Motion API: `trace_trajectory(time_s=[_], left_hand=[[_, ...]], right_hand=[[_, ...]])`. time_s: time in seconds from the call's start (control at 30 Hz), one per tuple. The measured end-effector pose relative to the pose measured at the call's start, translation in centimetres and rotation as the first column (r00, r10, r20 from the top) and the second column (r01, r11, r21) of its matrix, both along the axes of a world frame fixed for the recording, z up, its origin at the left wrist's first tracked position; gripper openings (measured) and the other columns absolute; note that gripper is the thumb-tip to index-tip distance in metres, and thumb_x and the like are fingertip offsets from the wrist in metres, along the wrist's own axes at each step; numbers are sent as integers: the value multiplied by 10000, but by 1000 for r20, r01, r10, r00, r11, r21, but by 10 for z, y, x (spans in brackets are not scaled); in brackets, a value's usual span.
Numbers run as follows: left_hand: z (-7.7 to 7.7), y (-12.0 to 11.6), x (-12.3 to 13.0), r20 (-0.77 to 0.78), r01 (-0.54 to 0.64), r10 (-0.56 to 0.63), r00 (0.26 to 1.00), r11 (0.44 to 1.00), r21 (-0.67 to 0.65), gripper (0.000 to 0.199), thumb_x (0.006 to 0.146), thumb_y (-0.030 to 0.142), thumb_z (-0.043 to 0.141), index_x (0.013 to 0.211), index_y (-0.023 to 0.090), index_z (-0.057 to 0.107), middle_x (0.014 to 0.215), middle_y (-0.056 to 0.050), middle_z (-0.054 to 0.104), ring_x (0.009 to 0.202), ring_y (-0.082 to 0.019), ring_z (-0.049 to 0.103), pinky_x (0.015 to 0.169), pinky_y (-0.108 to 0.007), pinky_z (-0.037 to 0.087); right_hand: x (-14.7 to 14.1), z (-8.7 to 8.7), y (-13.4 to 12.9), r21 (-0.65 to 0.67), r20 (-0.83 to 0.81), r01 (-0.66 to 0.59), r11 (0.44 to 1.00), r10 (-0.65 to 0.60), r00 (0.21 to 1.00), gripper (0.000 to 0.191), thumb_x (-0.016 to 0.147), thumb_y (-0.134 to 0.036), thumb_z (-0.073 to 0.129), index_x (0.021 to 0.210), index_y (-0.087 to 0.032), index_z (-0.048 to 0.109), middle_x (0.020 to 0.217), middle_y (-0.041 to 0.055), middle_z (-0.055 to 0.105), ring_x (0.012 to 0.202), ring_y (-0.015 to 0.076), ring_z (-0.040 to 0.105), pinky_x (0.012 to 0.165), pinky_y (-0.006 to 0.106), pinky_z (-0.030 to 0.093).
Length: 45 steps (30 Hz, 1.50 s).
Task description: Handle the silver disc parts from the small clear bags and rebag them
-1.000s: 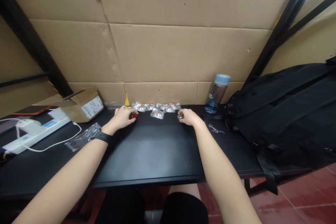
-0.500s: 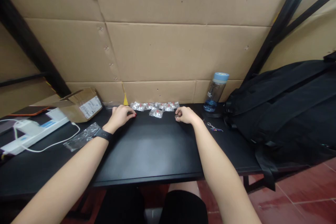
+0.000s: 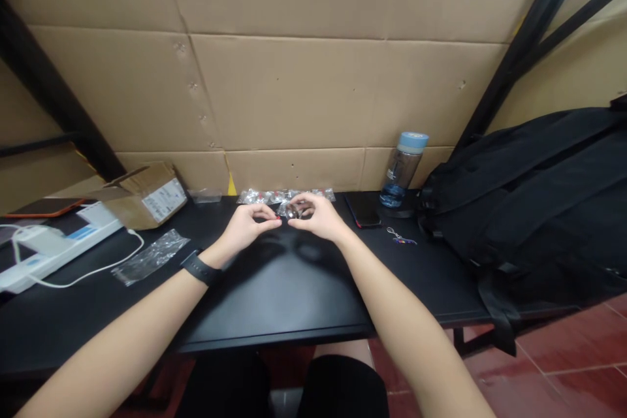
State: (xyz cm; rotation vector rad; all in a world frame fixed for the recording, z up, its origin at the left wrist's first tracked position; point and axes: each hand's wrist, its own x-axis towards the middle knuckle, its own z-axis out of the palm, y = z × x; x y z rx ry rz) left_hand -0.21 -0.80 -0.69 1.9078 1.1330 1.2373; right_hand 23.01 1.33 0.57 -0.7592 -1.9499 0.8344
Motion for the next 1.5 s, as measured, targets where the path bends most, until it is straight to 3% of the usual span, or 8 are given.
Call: trace_trajectory(time_s=[0.2,0.5,0.77,0.97,1.17,1.4,1.5], left_hand=[[3,-5,6,66,32,-33,997,999,7,249,798,396,758,903,170,768,948,-74,791,901,-239,742,920,-375,573],[-5,-2,8,168,37,-26,986,997,-63,300,817,428,743,949,159,760,1006,-100,777,942,-246,724,915,-374,554],[-10,1,9,41,-19,15,999,994,107,231,873,404,675,879,182,741,1054,-84,708,1047,-233,640,1024,-380,451],[-10,-1,11,72,-47,42,997,996,79,252,884,424,662,875,183,737,1028,-84,684,1041,-233,626,1022,-386,444],[-15,-2,13,43,-161,157,987,980,121,221,869,399,668,874,186,724,1055,-77,643,1049,-228,620,1029,-379,444],[-8,-9,12,-108,-219,257,960,936,274,115,878,308,648,879,216,715,1070,-67,605,1067,-230,608,1018,-378,457],[-5,-11,12,-138,-239,293,946,919,313,107,881,309,659,859,230,728,1075,-62,603,1080,-241,603,1003,-400,458]], right_hand=[[-20,-5,-11,12,-137,-58,998,59,989,450,704,-306,837,1109,-197,675,1117,71,714,1051,222,695,933,355,557],[-25,-3,-18,30,-121,7,1000,-3,993,431,717,-292,822,1117,-230,672,1099,55,741,1059,244,713,895,356,564],[-26,-6,-17,23,-163,-2,1000,6,987,438,710,-292,833,1113,-226,677,1127,70,740,1053,247,718,844,337,564],[-26,-4,-20,27,-157,-43,999,46,987,420,720,-270,822,1109,-219,670,1155,76,736,1082,245,712,864,341,567],[-27,-7,-19,28,-172,-34,999,38,984,417,708,-299,843,1079,-218,672,1150,79,742,1073,252,719,871,357,581],[-30,-15,-15,-111,-233,-14,994,-12,972,448,651,-403,887,995,-206,678,1125,84,748,965,247,751,848,366,615],[-30,-17,-13,-168,-214,1,986,-37,976,377,708,-450,844,933,-193,685,1025,71,763,864,230,763,779,337,622]])
